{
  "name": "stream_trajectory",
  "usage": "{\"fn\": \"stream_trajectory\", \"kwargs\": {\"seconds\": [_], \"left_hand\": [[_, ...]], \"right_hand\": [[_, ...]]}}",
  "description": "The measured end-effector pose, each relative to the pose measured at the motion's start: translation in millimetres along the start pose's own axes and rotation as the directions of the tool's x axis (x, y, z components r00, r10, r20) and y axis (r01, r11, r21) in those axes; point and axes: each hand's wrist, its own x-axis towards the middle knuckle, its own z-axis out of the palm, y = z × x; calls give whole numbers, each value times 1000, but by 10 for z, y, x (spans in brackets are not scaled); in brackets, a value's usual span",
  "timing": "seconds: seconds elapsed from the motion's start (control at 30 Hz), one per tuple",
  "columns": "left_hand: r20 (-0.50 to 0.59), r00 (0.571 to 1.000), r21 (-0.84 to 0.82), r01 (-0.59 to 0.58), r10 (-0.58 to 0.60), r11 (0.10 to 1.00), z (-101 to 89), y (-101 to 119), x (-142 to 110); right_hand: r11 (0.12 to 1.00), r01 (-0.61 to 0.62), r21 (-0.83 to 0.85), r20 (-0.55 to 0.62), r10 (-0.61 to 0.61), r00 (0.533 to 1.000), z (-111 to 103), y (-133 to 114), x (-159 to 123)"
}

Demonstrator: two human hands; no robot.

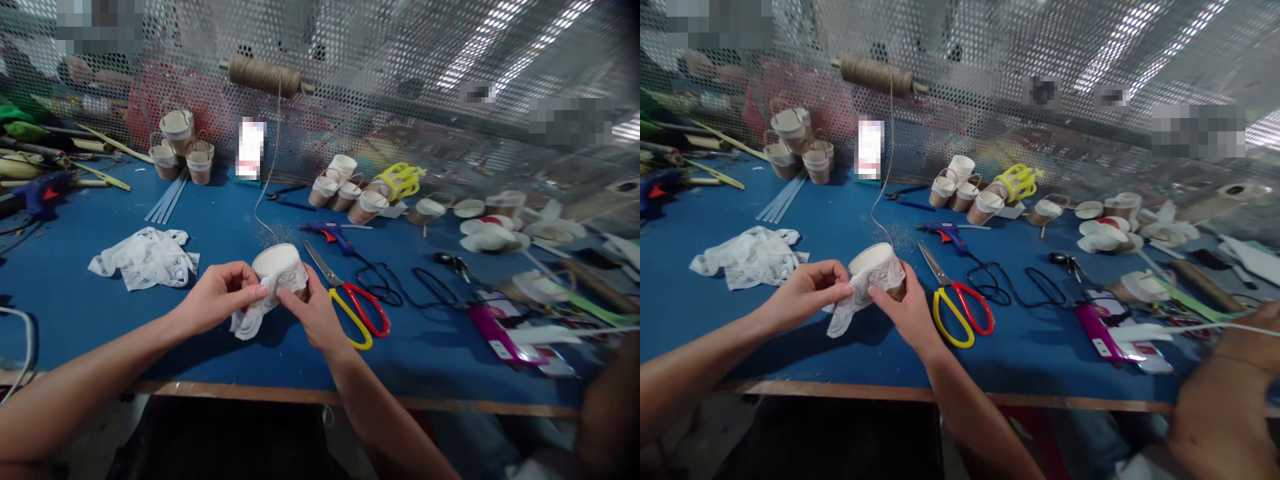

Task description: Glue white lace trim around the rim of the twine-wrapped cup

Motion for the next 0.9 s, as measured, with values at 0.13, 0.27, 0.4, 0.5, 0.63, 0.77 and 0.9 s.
{"fn": "stream_trajectory", "kwargs": {"seconds": [0.13, 0.27, 0.4, 0.5, 0.63, 0.77, 0.9], "left_hand": [[21, 1000, -50, 8, -7, 999, 11, 49, -29], [-56, 997, -17, -52, 51, 998, -3, 56, -23], [-108, 991, -37, -84, 80, 996, -6, 28, -6], [-137, 988, -48, -74, 67, 996, -1, 29, 1], [-142, 990, -56, -10, 2, 998, -1, 52, 11], [-116, 991, -46, 57, -62, 997, -5, 69, 20], [-119, 993, -38, 13, -18, 999, -16, 70, 21]], "right_hand": [[996, 29, -79, -19, -31, 999, 3, -38, 9], [996, 34, -84, -17, -36, 999, 12, -67, 13], [997, -3, -79, -8, 3, 1000, 21, -78, -2], [996, -16, -91, -6, 15, 1000, 24, -81, -11], [993, -12, -116, -10, 11, 1000, 24, -70, -7], [990, 10, -139, -4, -10, 1000, 20, -44, 1], [987, 17, -160, -3, -17, 1000, 21, -33, -2]]}}
